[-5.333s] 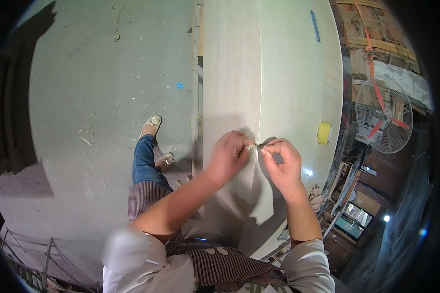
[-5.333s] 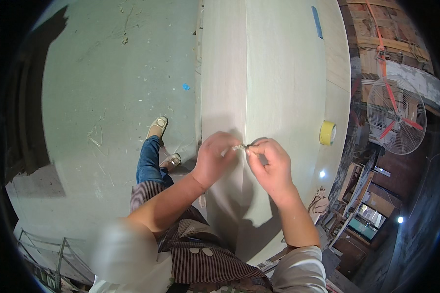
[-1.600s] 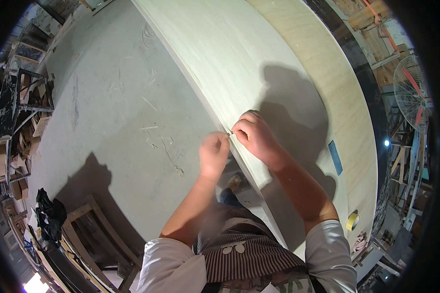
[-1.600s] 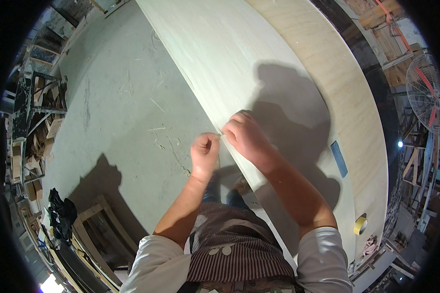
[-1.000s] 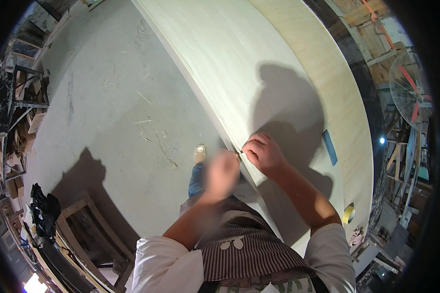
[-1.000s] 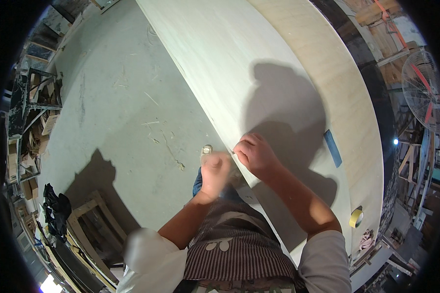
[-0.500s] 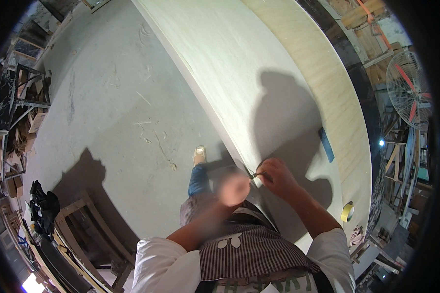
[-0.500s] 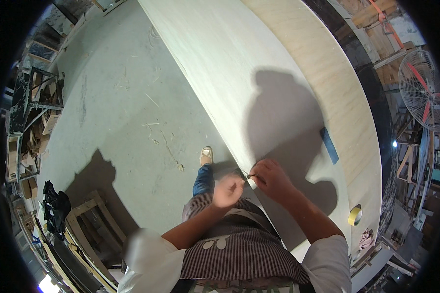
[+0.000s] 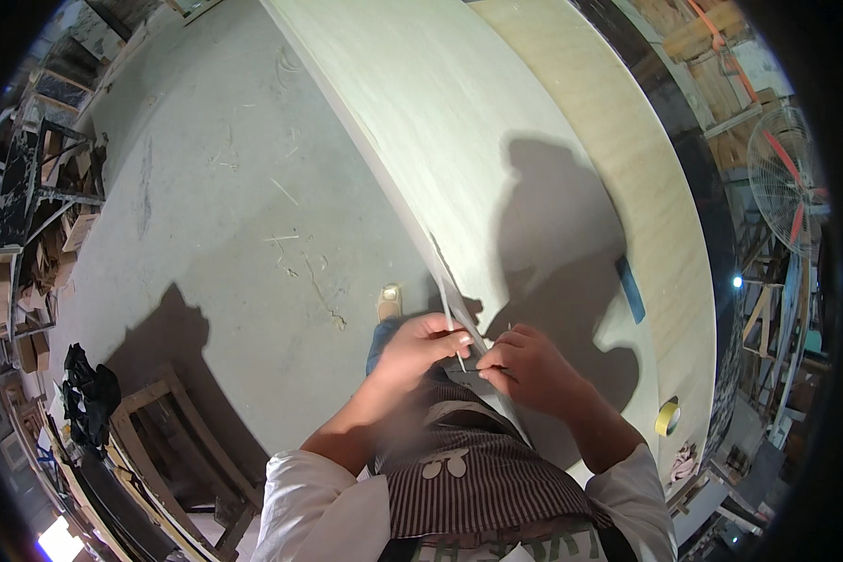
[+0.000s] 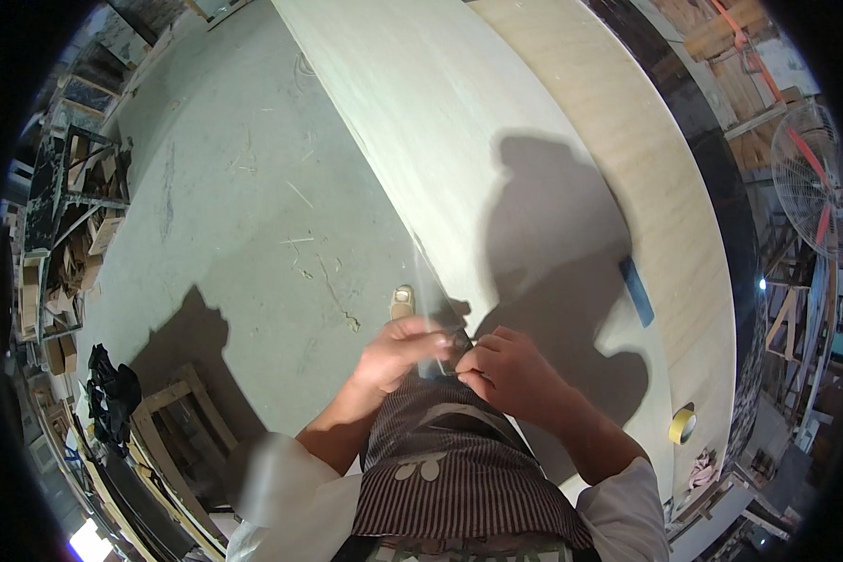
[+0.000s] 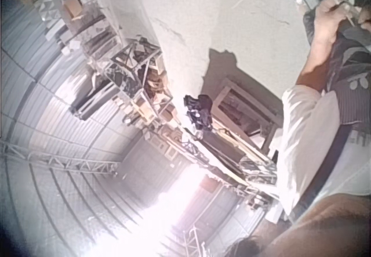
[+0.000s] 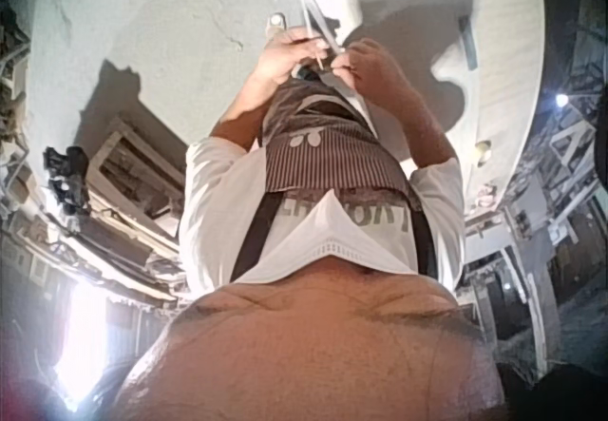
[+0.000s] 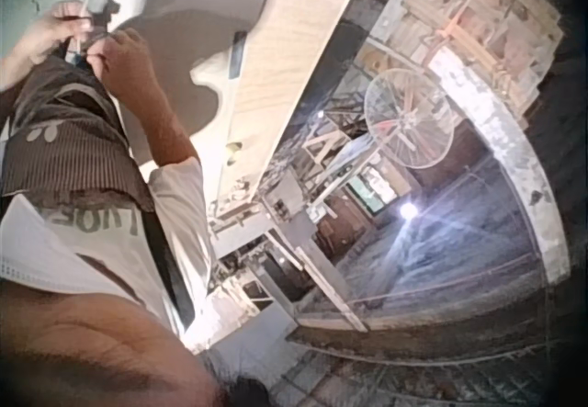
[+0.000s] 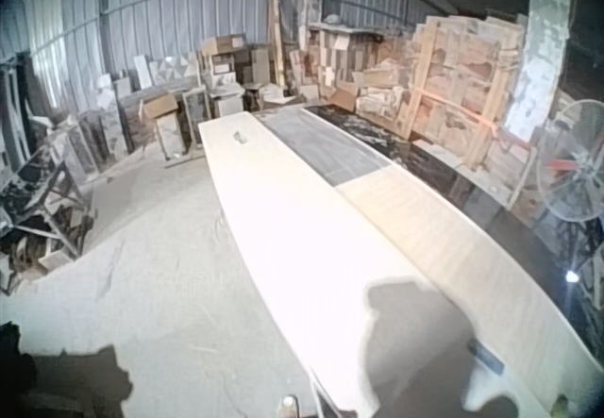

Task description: The person uses a small blade to carefully cut and peel off strips of tape from the edges of large flat panels. They move between different workstations in a workshop, repeating the same peeling action on multiple surfaces.

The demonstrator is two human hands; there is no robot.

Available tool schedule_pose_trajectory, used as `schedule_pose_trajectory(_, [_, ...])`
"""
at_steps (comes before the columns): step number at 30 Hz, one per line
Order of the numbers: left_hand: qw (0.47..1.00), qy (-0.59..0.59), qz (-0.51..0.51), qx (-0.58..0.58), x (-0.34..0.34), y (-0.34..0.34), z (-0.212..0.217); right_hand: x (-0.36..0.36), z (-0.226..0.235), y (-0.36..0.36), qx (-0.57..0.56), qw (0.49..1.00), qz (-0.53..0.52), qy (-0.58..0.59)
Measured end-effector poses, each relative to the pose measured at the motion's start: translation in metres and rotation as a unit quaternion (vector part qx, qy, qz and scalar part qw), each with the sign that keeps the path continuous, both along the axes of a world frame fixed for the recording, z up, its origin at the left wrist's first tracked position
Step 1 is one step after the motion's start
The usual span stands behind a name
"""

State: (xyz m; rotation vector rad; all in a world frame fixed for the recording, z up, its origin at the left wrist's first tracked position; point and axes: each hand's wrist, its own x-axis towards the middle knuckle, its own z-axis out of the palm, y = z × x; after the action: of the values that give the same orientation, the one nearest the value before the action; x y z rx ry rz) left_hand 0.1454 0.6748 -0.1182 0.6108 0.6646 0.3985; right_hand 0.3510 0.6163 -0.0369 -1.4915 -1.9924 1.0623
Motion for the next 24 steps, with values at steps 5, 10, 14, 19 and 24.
schedule_pose_trajectory(5, [0.998,0.005,0.048,0.051,-0.074,0.02,0.013,0.011,0.004,-0.001,-0.058,0.998,-0.032,-0.018])
schedule_pose_trajectory(10, [0.884,0.433,-0.061,0.164,-0.173,0.047,-0.058,0.018,0.0,0.014,-0.098,0.989,-0.111,0.008])
schedule_pose_trajectory(14, [0.787,0.541,0.039,0.294,-0.17,0.058,-0.056,0.022,-0.02,0.039,-0.018,0.996,-0.087,-0.002])
schedule_pose_trajectory(19, [0.84,0.392,0.111,0.358,-0.089,0.075,-0.044,0.014,-0.06,0.108,0.093,0.992,-0.077,-0.033])
schedule_pose_trajectory(24, [0.872,0.331,0.132,0.335,-0.007,0.112,-0.048,-0.005,-0.082,0.174,0.144,0.987,-0.051,-0.039])
